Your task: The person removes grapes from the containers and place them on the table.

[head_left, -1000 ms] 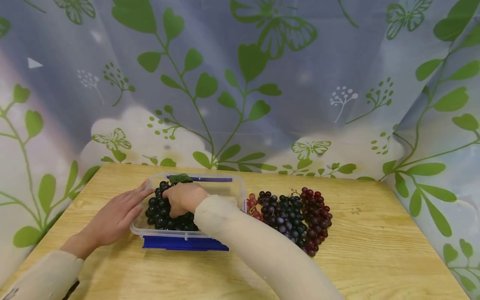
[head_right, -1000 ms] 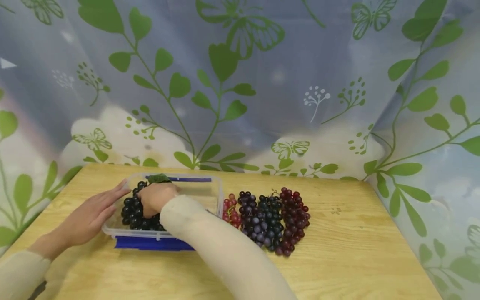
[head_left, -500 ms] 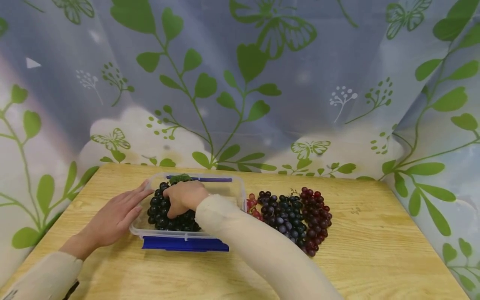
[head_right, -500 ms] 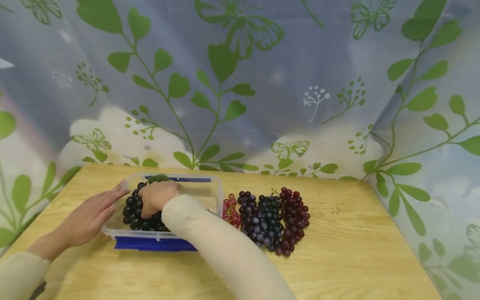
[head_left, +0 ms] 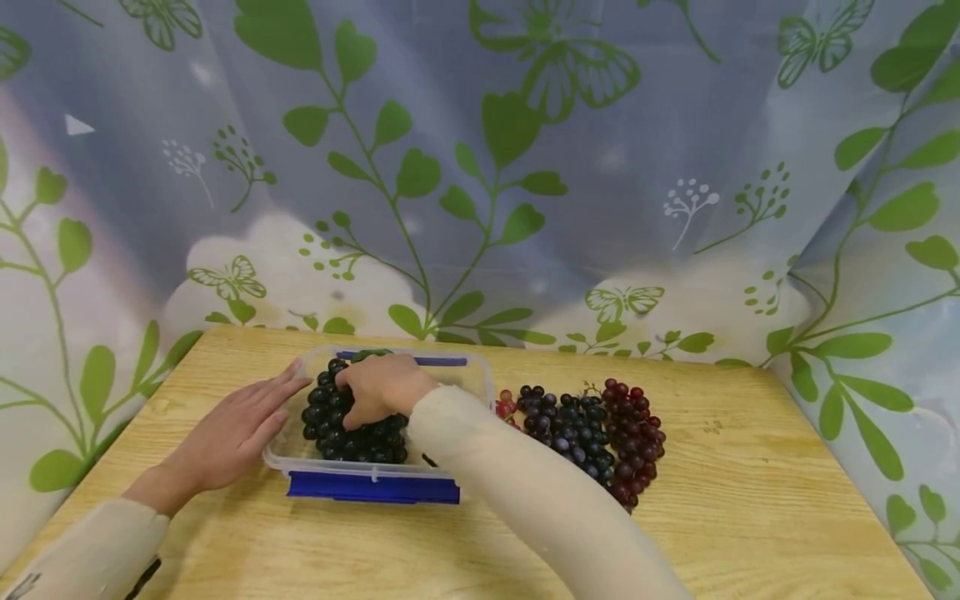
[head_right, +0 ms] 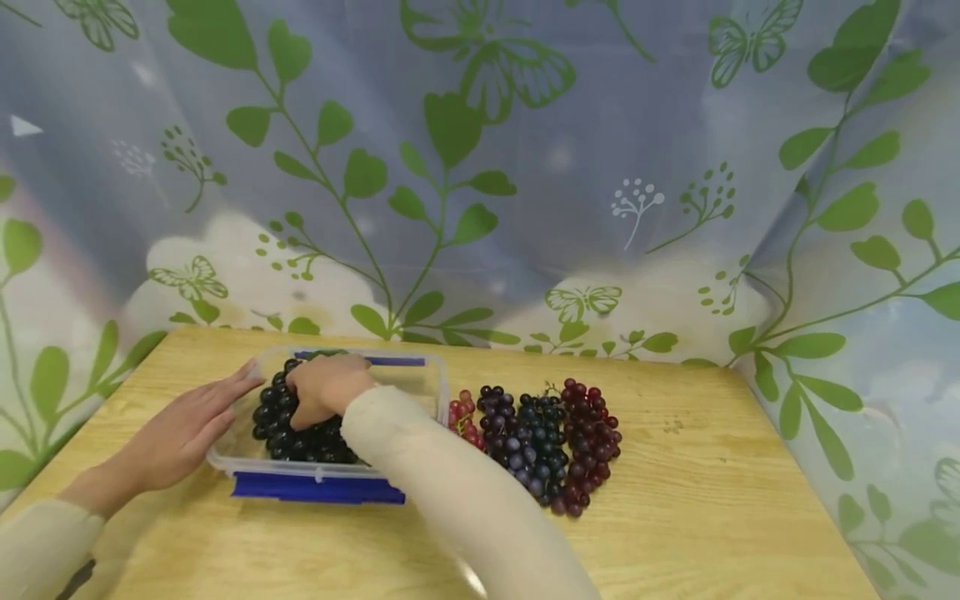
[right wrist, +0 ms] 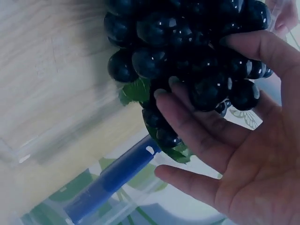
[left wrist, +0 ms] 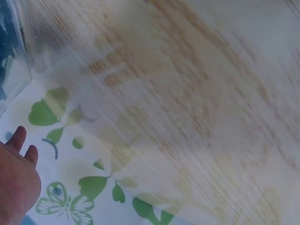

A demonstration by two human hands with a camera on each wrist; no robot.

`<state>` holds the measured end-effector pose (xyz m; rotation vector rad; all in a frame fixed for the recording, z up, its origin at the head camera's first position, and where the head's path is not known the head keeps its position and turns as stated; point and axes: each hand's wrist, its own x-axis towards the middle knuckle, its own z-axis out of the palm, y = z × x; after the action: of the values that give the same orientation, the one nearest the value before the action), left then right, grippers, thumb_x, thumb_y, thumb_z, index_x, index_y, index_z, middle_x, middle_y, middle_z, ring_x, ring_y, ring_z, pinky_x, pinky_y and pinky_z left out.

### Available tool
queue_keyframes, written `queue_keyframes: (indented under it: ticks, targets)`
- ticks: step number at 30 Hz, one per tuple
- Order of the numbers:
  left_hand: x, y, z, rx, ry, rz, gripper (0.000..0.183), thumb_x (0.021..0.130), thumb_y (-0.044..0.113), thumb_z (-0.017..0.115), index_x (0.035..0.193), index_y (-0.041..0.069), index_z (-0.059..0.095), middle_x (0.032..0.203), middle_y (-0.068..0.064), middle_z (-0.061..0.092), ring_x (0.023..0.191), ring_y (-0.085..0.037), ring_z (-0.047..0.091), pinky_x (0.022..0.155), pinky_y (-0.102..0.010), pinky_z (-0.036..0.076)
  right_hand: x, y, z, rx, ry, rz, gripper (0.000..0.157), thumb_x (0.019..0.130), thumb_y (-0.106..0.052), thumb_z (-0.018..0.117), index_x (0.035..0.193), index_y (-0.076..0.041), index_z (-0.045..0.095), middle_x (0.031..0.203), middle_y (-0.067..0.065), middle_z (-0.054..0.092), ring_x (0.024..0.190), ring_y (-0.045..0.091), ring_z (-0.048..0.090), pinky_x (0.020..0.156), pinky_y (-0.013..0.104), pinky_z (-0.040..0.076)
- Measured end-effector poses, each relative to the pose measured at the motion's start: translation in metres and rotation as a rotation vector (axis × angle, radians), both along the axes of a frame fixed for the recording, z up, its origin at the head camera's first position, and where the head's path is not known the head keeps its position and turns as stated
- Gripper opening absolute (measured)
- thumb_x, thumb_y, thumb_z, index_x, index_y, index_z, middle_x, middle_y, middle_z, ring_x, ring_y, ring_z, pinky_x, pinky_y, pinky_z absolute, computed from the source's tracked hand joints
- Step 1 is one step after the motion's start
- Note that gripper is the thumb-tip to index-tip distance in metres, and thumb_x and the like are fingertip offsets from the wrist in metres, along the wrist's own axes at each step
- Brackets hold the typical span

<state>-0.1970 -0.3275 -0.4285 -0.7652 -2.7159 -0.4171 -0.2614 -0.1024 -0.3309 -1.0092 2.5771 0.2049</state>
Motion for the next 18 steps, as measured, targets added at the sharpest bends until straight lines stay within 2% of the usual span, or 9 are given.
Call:
queue_keyframes:
  ticks: [5, 12, 18]
  targets:
    - [0.001, 0.001, 0.001, -0.002, -0.001, 0.005, 0.051, 0.099, 0.012, 0.049, 0.148, 0.011, 0.036, 0.155, -0.010, 0.026, 0.129, -0.036, 0.040, 0.100, -0.053, 0.031, 0.002, 0.006, 0.005, -0.025, 0.040, 0.012, 0.055, 0.087, -0.053, 0.063, 0.137, -0.039, 0.047, 0.123, -0.016, 0.058, 0.089, 0.007, 0.061, 0.073, 0.030, 0.050]
    - [0.001, 0.003, 0.002, -0.016, -0.002, 0.011, 0.053, 0.099, 0.014, 0.049, 0.150, 0.016, 0.034, 0.155, -0.009, 0.026, 0.130, -0.035, 0.040, 0.100, -0.053, 0.031, 0.001, 0.018, 0.008, -0.081, 0.061, 0.037, 0.051, 0.088, -0.053, 0.062, 0.134, -0.036, 0.050, 0.124, -0.013, 0.058, 0.090, 0.009, 0.061, 0.070, 0.030, 0.051]
    - [0.002, 0.003, 0.005, -0.021, 0.005, 0.013, 0.053, 0.099, 0.014, 0.049, 0.149, 0.013, 0.035, 0.154, -0.010, 0.027, 0.129, -0.036, 0.040, 0.099, -0.054, 0.032, -0.002, 0.029, 0.012, -0.154, 0.047, 0.040, 0.057, 0.089, -0.052, 0.060, 0.141, -0.035, 0.045, 0.131, -0.012, 0.054, 0.092, 0.012, 0.061, 0.062, 0.029, 0.049]
